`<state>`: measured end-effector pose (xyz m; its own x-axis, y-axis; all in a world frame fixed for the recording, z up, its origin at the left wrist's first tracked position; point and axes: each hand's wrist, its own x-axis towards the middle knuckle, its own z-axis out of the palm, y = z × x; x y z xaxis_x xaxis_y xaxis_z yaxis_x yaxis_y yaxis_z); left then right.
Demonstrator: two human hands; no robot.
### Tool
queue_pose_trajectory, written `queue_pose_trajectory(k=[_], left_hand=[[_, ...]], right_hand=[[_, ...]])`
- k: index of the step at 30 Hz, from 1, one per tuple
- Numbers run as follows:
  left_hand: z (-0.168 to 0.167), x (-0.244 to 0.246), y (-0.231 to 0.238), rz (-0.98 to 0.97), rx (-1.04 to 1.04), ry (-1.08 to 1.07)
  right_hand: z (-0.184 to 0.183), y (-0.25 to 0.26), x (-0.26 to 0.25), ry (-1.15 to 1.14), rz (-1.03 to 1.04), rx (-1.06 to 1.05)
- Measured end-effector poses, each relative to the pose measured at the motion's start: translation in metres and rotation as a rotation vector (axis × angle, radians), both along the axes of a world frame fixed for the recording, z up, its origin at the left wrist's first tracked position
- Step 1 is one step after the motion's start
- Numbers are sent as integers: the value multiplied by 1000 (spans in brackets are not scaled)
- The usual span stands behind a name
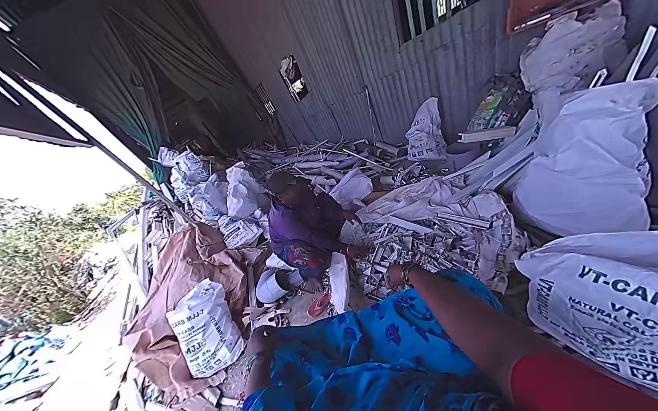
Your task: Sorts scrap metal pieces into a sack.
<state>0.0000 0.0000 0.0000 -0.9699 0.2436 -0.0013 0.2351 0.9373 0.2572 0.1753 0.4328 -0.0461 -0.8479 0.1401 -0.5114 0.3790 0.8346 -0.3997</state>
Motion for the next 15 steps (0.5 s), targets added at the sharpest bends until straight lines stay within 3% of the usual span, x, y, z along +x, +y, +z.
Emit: queue_pose_trajectory(k=[3, 10, 15], left_hand=[[15, -5, 19, -108, 122, 11], [-10, -4, 82, -370, 343, -41], [-5, -18, 104, -425, 530, 20]], right_hand=[[8, 1, 15, 50, -10, -23], [15, 23, 56, 103, -68, -43], [24, 32, 87, 77, -180, -48]])
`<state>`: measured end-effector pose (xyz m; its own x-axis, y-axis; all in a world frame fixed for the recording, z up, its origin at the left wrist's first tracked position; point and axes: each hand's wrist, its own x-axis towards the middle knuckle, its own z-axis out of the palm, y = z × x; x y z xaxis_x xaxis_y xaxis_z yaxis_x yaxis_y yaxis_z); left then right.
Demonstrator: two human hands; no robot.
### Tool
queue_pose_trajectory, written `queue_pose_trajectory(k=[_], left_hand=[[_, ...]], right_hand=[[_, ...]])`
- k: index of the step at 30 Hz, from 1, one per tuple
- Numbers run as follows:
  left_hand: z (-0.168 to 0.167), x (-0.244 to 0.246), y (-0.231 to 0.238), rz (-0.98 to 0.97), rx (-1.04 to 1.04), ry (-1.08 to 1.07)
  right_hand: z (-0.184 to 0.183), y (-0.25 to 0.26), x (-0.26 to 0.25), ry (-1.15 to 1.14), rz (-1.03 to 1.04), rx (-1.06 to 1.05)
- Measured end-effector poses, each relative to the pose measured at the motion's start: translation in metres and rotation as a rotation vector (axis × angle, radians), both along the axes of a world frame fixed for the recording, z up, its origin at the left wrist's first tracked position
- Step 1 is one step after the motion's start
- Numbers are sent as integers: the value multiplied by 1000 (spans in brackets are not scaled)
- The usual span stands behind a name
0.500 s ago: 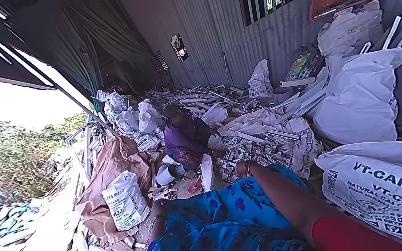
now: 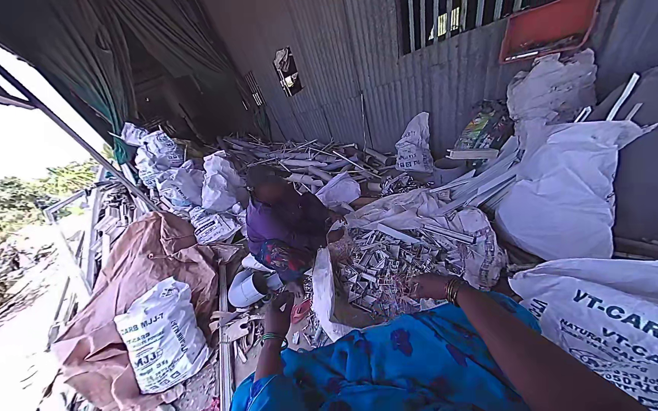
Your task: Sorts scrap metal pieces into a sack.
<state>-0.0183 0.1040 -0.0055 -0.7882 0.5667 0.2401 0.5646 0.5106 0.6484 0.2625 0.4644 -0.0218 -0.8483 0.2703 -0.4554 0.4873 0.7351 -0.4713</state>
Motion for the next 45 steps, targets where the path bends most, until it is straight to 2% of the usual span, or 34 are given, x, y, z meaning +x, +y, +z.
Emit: queue_pose_trajectory(k=[4, 8, 10, 13, 17, 23, 26, 29, 32, 35, 37, 41, 45], left_hand=[[26, -18, 18, 36, 370, -48], [41, -25, 45, -3, 773, -344], [40, -22, 62, -16, 875, -486], [14, -22, 86, 40, 879, -699], [-11, -26, 114, 136, 781, -917], [-26, -36, 139, 66, 634, -832], [-36, -36, 146, 108, 599, -867], [-40, -34, 155, 105, 596, -893], [-50, -33, 164, 78, 582, -896], [-55, -34, 168, 79, 553, -887], [-56, -34, 171, 91, 548, -891], [-53, -30, 174, 91, 631, -837], [-44, -27, 172, 117, 744, -805]], right_hand=[[15, -3, -7, -68, 50, 77], [58, -18, -35, -29, 69, 110], [70, -19, -55, 3, 86, 108], [67, -12, -83, 26, 66, 69], [15, 6, -117, -48, -4, 78], [-115, 33, -115, -249, -34, 101], [-159, 45, -113, -479, -21, 98], [-195, 57, -120, -466, -81, 61], [-199, 54, -117, -460, -151, 31], [-180, 45, -115, -538, -77, 20], [-180, 46, -111, -531, -74, 4], [-216, 54, -103, -542, -193, -11], [-243, 61, -102, -594, -104, -18]])
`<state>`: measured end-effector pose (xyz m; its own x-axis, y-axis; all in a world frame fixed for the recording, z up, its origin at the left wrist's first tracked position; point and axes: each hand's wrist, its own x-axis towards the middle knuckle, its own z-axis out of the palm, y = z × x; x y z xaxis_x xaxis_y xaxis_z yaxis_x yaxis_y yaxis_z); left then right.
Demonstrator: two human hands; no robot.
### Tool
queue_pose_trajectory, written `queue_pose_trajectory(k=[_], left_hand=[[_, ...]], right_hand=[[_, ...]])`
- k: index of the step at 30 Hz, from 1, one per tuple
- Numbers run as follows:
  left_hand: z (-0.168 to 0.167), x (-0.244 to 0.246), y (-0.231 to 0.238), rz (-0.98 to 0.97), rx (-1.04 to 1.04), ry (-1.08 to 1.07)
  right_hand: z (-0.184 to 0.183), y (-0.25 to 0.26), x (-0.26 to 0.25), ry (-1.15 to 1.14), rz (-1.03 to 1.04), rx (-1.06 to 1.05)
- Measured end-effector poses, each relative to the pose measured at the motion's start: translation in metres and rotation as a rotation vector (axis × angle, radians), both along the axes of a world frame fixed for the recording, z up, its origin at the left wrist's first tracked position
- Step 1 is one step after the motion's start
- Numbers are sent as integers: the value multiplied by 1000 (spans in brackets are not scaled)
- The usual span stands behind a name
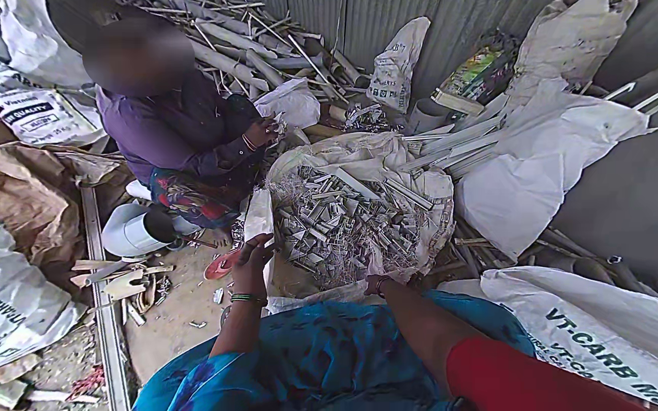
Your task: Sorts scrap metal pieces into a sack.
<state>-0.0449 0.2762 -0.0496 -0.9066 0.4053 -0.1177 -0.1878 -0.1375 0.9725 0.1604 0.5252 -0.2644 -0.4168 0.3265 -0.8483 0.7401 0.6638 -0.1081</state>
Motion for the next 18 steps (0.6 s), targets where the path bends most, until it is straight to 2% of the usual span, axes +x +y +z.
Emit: queue_pose_trajectory(k=[7, 14, 18], left_hand=[[-18, 4, -2, 34, 5, -288], [-19, 2, -2, 9, -6, -250], [-19, -3, -4, 21, -12, -250]], right_hand=[[9, -3, -7, 33, -83, -21], [11, 18, -18, 142, -292, 61], [5, 25, -20, 121, -230, 62]])
